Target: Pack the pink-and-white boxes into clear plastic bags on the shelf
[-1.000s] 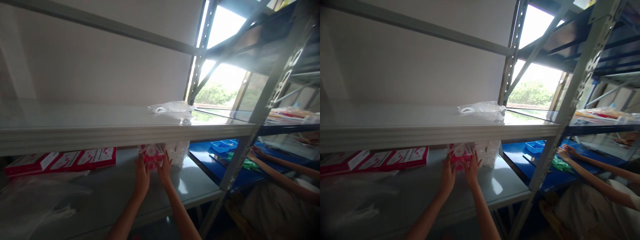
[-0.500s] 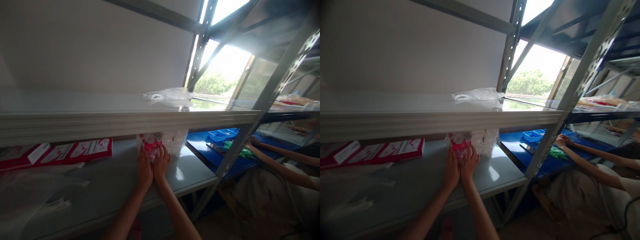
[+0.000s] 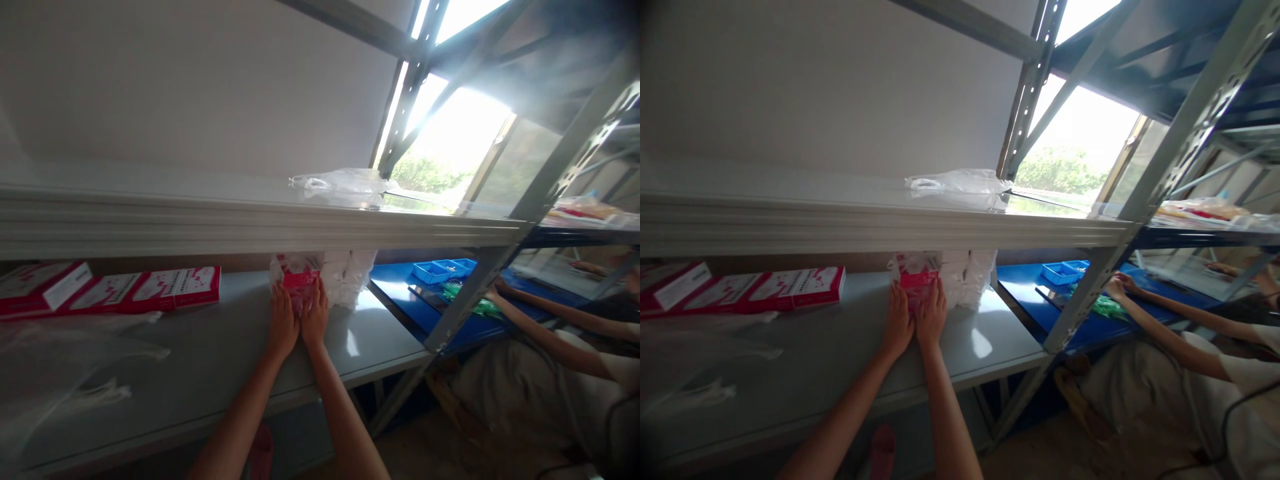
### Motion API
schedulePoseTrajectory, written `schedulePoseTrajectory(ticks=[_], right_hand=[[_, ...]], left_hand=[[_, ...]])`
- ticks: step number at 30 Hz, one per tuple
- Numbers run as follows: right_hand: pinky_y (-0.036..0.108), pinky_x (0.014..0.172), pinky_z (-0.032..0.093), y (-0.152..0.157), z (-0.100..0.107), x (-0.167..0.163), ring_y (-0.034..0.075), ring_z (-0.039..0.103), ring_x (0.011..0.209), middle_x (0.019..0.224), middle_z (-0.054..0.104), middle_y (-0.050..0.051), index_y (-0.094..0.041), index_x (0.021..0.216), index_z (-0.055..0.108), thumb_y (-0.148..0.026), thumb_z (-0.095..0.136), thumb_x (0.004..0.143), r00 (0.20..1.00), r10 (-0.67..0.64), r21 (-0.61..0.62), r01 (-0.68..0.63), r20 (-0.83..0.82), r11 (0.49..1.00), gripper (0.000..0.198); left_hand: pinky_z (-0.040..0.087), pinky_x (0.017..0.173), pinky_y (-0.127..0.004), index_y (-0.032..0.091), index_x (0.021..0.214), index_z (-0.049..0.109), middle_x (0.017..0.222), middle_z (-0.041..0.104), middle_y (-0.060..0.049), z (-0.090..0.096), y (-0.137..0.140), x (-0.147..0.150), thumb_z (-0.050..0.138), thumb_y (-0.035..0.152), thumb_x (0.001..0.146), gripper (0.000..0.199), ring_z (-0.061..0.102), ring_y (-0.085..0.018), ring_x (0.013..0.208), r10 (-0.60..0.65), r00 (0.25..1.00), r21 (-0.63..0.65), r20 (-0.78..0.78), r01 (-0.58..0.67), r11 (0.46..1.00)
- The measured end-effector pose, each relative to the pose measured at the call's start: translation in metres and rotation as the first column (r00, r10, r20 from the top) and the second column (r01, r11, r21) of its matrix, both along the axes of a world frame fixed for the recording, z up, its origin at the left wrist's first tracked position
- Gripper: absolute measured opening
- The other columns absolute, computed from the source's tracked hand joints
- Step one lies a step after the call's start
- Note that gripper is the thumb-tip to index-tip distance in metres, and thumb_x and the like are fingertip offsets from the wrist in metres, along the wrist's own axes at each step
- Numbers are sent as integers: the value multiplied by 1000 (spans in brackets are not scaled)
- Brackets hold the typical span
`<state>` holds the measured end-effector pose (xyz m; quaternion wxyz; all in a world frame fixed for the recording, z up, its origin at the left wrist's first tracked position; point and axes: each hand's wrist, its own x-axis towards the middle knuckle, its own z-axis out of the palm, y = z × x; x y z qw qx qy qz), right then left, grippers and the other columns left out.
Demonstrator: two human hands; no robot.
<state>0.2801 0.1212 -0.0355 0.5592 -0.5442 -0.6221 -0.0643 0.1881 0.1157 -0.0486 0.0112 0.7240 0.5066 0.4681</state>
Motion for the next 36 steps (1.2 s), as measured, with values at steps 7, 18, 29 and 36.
schedulePoseTrajectory(ticks=[7,18,29,36], right_hand=[[43,103,35,0,-2,-1,22,37,128,143,37,12,-20,147,25,-25,28,93,1000,-24,-37,23,-16,999,55],[45,100,36,-2,0,-1,25,38,124,136,41,14,-19,139,40,-27,35,90,992,-126,-49,124,-27,991,50],[45,101,34,0,-3,-1,24,39,125,139,45,13,-18,144,31,-34,25,95,994,-99,-51,96,-47,994,52],[45,103,32,1,-1,1,23,38,126,136,47,13,-17,139,40,-30,25,95,997,-78,-3,78,13,997,49]], left_hand=[[18,114,-53,-3,145,17,152,16,-26,6,-11,1,41,9,81,69,-3,-29,142,77,994,-61,-81,-82,995],[19,115,-53,4,146,15,153,18,-21,8,-9,-2,45,8,77,76,7,-29,143,43,999,1,-26,-43,999],[21,115,-50,5,146,17,153,20,-19,8,-7,-4,50,12,75,78,8,-30,144,24,999,-6,28,-24,1000],[20,117,-46,8,148,11,155,16,-15,8,-5,-3,46,7,76,80,11,-27,144,33,998,65,60,-37,997]])
